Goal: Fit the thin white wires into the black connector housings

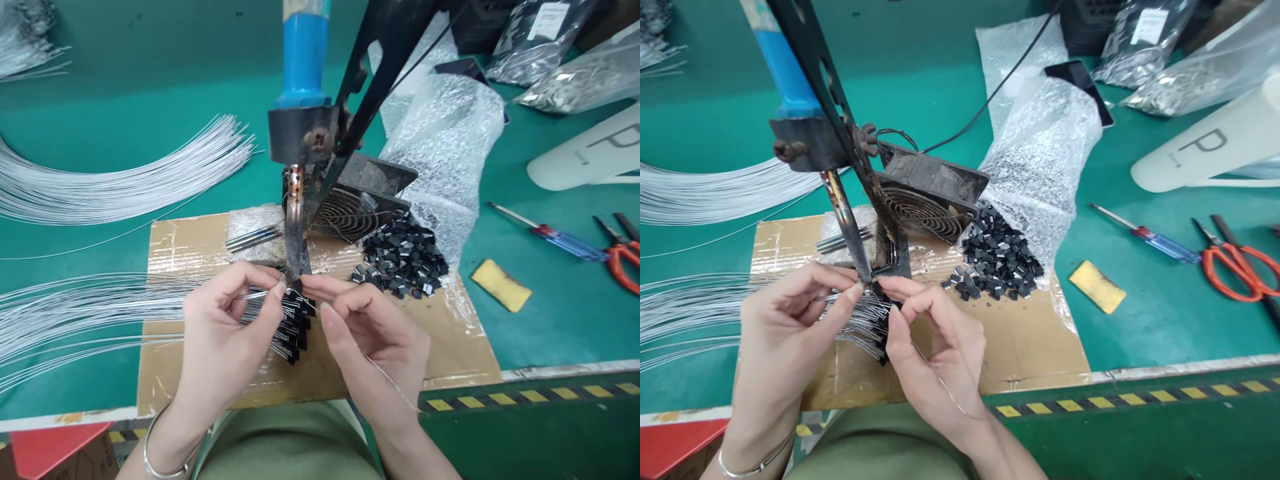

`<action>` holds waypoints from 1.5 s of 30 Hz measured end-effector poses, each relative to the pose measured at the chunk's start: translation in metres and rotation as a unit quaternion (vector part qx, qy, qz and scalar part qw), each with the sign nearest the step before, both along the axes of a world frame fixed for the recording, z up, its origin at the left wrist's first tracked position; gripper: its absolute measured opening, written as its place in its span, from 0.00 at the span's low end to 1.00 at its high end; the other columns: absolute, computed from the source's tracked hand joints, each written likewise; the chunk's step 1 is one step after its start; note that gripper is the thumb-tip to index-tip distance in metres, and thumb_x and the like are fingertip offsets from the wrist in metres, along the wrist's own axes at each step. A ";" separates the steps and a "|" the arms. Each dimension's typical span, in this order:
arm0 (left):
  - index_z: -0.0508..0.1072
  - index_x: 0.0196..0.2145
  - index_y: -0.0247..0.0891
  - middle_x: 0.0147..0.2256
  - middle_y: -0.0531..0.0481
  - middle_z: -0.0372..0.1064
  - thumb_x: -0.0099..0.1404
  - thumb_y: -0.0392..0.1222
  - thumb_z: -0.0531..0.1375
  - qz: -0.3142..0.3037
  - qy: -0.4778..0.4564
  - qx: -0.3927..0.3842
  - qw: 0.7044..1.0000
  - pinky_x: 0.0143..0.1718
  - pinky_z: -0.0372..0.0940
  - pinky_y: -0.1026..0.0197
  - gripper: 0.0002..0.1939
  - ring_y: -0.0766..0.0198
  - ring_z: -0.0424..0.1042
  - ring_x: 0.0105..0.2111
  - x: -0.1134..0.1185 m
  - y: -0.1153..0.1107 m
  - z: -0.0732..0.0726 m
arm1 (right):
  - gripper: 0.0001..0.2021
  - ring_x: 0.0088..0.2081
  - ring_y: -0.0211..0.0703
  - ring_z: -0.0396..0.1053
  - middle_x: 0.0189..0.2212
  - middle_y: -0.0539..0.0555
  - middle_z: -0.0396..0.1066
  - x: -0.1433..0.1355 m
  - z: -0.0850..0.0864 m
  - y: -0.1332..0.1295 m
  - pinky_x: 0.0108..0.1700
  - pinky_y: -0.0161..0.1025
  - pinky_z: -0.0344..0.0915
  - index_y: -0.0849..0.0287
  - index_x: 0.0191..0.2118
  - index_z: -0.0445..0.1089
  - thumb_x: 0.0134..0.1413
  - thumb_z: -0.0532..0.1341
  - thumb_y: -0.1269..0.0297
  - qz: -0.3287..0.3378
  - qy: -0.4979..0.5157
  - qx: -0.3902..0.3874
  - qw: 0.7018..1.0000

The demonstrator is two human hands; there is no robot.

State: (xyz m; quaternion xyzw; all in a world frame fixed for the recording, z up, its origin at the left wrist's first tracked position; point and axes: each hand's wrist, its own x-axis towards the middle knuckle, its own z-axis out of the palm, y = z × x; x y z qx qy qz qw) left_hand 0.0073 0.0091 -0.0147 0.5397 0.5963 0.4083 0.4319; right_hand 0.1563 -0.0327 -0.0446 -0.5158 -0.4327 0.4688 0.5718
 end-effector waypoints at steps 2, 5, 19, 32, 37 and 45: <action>0.77 0.30 0.40 0.33 0.53 0.79 0.64 0.32 0.67 -0.001 0.003 0.002 1.000 0.31 0.66 0.68 0.07 0.67 0.75 0.32 0.000 0.000 0.000 | 0.08 0.52 0.48 0.81 0.51 0.55 0.83 0.000 0.000 0.000 0.59 0.46 0.76 0.54 0.34 0.70 0.66 0.65 0.72 0.000 -0.006 0.000 1.000; 0.77 0.30 0.40 0.33 0.53 0.79 0.64 0.32 0.67 0.001 0.002 0.003 1.000 0.31 0.66 0.67 0.06 0.66 0.75 0.33 -0.001 -0.001 0.001 | 0.08 0.52 0.49 0.81 0.52 0.55 0.82 0.000 0.000 0.001 0.59 0.47 0.76 0.54 0.34 0.70 0.66 0.65 0.72 0.002 -0.018 -0.002 1.000; 0.78 0.30 0.40 0.33 0.54 0.79 0.64 0.33 0.67 -0.006 0.019 0.005 1.000 0.31 0.66 0.67 0.05 0.67 0.76 0.33 -0.003 -0.001 -0.004 | 0.09 0.51 0.44 0.82 0.51 0.52 0.82 0.002 -0.003 0.000 0.57 0.40 0.75 0.53 0.35 0.70 0.66 0.64 0.74 0.002 -0.038 0.010 0.999; 0.78 0.30 0.40 0.33 0.54 0.79 0.63 0.33 0.67 -0.005 0.028 0.010 1.000 0.30 0.65 0.68 0.05 0.67 0.76 0.33 -0.002 -0.001 -0.001 | 0.09 0.51 0.42 0.81 0.51 0.51 0.82 0.001 -0.004 -0.001 0.57 0.38 0.75 0.54 0.35 0.71 0.65 0.65 0.74 -0.001 -0.028 0.020 0.999; 0.78 0.30 0.40 0.33 0.54 0.80 0.63 0.33 0.67 -0.003 0.029 0.009 1.000 0.31 0.67 0.67 0.05 0.65 0.77 0.35 -0.003 -0.001 0.000 | 0.08 0.50 0.44 0.82 0.50 0.52 0.83 -0.001 -0.005 0.001 0.56 0.41 0.76 0.54 0.35 0.71 0.65 0.65 0.74 -0.004 -0.053 0.028 0.998; 0.78 0.31 0.40 0.34 0.53 0.80 0.63 0.33 0.68 -0.002 0.021 0.009 1.000 0.32 0.68 0.66 0.05 0.64 0.78 0.35 -0.003 -0.002 -0.001 | 0.08 0.52 0.46 0.82 0.53 0.53 0.82 0.001 -0.006 -0.004 0.57 0.43 0.76 0.53 0.36 0.70 0.66 0.65 0.74 0.002 -0.066 0.024 0.997</action>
